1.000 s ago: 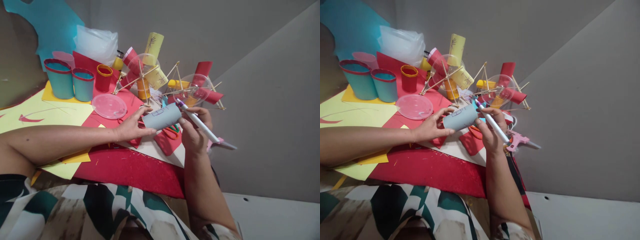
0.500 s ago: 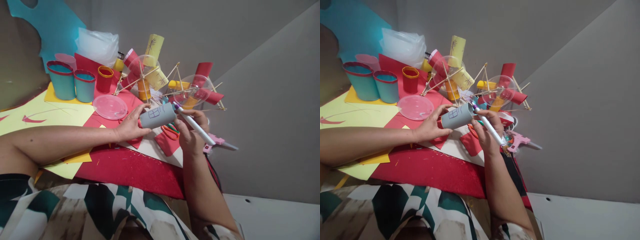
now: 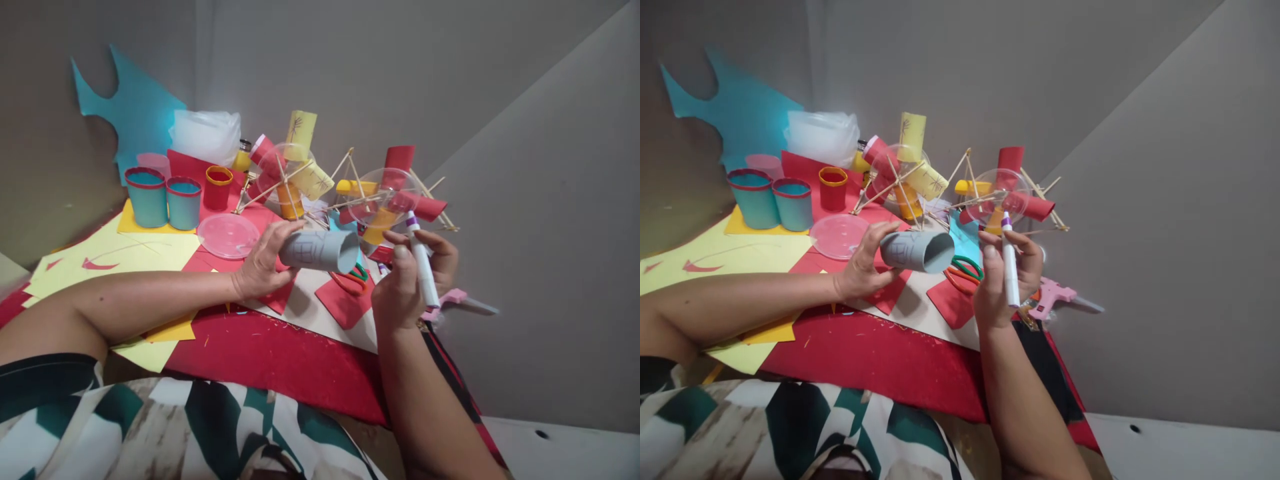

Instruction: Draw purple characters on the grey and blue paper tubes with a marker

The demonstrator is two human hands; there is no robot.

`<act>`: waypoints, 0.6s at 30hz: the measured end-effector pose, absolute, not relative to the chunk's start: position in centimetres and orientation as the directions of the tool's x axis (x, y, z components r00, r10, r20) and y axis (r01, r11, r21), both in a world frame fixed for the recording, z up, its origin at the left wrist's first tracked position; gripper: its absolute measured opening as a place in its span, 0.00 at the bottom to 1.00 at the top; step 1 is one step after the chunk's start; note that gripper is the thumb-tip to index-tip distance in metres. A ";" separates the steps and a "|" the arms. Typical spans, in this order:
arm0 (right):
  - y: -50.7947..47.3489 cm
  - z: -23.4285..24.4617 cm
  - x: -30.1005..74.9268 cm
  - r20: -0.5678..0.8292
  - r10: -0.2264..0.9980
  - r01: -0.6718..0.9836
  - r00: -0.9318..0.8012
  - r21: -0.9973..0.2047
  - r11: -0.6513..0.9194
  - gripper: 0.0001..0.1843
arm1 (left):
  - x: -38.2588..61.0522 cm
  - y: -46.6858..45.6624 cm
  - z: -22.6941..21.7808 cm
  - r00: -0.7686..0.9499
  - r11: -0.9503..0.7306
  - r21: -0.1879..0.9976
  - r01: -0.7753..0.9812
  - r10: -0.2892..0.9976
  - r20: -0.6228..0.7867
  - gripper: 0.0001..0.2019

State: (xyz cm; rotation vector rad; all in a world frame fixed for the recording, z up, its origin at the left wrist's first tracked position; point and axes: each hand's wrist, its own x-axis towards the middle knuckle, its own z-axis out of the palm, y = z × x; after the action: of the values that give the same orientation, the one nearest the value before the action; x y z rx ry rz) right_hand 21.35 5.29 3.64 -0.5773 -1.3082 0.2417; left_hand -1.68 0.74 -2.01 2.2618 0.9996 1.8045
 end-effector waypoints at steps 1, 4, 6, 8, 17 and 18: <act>5.4 3.7 21.3 0.834 0.478 0.159 0.276 -0.530 0.833 0.14 | -1.8 0.7 -2.1 0.123 -0.797 0.411 0.442 0.507 0.853 0.38; 5.6 3.7 21.4 0.827 0.476 0.159 0.299 -0.535 0.830 0.14 | -1.8 0.6 -2.2 0.155 -0.799 0.418 0.432 0.523 0.838 0.39; 5.7 3.7 21.5 0.821 0.482 0.144 0.305 -0.541 0.829 0.14 | -1.6 0.5 -2.1 0.124 -0.765 0.511 0.392 0.594 0.795 0.40; 5.7 3.6 21.6 0.813 0.496 0.126 0.307 -0.551 0.825 0.14 | -1.3 0.5 -1.8 0.076 -0.683 0.644 0.345 0.704 0.706 0.41; 4.9 2.8 21.3 0.751 0.646 0.070 0.137 -0.658 0.750 0.12 | -1.7 1.0 -0.1 -0.007 -0.264 0.956 0.131 0.964 0.267 0.34; 4.8 2.9 21.2 0.754 0.644 0.074 0.131 -0.655 0.752 0.12 | -1.9 1.1 0.4 -0.004 -0.240 0.964 0.112 0.970 0.242 0.35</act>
State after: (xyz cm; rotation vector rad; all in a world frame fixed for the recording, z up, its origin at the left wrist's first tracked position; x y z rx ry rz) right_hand 21.16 4.78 2.89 -0.6389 -1.3977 0.4573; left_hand -1.91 1.06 0.41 1.4642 1.1795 1.3468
